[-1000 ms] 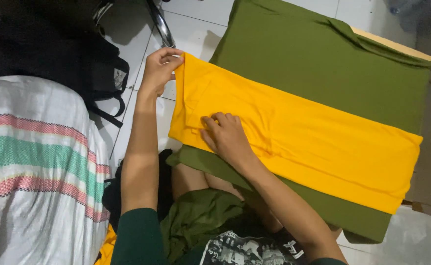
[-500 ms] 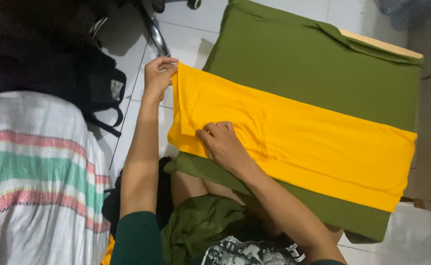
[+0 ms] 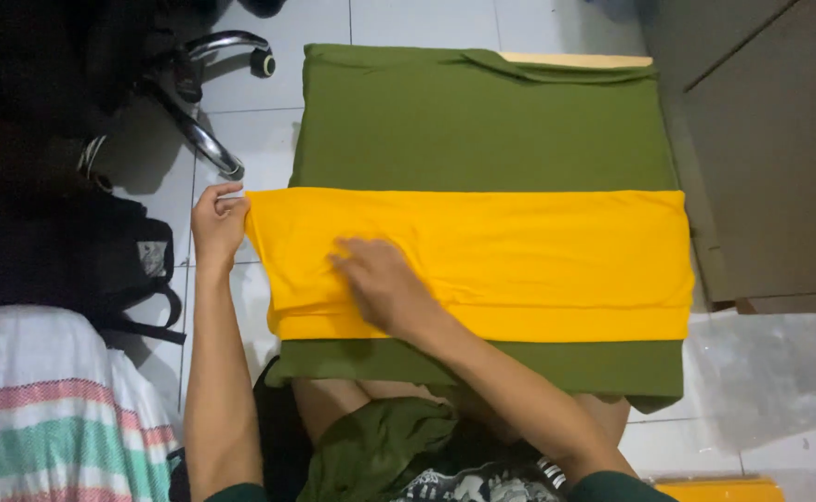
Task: The person folds a yellow t-shirt on a green cloth-covered table. They smooth the fabric, fold the sides inward, then fold the shirt in half and in half again to create a compact rectangle.
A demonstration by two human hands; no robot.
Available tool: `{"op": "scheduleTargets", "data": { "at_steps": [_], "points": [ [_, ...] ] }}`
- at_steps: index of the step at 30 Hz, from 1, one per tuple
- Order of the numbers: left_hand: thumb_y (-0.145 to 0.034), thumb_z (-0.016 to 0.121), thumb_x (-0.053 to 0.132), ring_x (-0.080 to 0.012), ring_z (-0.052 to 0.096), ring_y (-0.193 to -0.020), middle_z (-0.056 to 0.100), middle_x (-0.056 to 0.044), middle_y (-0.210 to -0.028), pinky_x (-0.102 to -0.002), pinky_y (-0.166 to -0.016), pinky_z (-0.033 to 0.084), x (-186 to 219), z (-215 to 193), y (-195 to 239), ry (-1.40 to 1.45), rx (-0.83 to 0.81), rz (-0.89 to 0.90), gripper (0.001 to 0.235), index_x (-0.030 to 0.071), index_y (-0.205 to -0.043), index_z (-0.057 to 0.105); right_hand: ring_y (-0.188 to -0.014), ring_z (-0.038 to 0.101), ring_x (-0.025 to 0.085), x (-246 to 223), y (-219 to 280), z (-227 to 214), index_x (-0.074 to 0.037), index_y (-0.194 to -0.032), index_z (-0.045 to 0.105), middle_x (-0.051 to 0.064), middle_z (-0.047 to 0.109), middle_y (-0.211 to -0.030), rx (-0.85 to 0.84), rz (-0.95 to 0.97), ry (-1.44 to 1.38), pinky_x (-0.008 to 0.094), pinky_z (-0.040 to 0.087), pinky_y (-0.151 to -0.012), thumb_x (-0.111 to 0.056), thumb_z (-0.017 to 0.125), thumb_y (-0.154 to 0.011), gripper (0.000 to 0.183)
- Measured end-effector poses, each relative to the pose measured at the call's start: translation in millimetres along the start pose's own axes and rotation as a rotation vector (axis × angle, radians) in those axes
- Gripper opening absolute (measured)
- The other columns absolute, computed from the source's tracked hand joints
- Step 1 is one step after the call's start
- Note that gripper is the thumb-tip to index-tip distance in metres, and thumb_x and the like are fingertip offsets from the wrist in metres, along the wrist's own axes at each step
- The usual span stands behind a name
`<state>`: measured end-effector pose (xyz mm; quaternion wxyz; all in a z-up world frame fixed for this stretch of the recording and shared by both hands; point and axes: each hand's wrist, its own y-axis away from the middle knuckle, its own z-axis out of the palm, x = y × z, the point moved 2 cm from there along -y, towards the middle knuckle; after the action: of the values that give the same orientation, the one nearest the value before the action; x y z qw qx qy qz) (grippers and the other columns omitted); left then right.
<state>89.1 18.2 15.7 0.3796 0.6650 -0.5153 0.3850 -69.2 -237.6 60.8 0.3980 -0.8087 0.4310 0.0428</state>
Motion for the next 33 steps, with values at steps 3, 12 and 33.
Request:
{"op": "scheduleTargets", "data": {
  "at_steps": [3,12,33],
  "points": [
    [-0.096,0.070,0.001,-0.0451,0.061,-0.118,0.065,-0.023,-0.120,-0.054,-0.100,0.046,19,19,24,-0.491,0.170,0.579,0.032,0.001,-0.127,0.065,-0.146,0.041,0.043,26,14,-31,-0.013,-0.149,0.049,0.021,0.042,-0.156,-0.314,0.272,0.123,0.063,0.026,-0.119,-0.022,0.057,-0.101,0.049],
    [-0.100,0.042,0.070,-0.0422,0.016,-0.157,0.025,-0.024,-0.167,-0.063,-0.125,0.009,102,134,164,-0.906,-0.460,0.515,0.079,0.022,-0.161,0.035,-0.153,0.024,0.048,157,133,-177,-0.014,-0.160,0.041,0.027,0.031,-0.165,-0.393,0.841,0.501,0.068,0.013,-0.121,-0.052,0.048,-0.107,0.065],
    [-0.112,0.057,0.029,-0.0337,0.051,-0.112,0.046,-0.009,-0.111,-0.054,-0.114,0.030,75,209,107,-0.688,-0.137,0.710,0.020,0.010,-0.109,0.062,-0.086,0.067,0.031,304,211,-331,-0.009,-0.118,0.067,0.013,0.063,-0.100,-0.144,0.937,0.206,0.038,0.055,-0.073,-0.031,0.056,-0.117,0.024]
  ]
}}
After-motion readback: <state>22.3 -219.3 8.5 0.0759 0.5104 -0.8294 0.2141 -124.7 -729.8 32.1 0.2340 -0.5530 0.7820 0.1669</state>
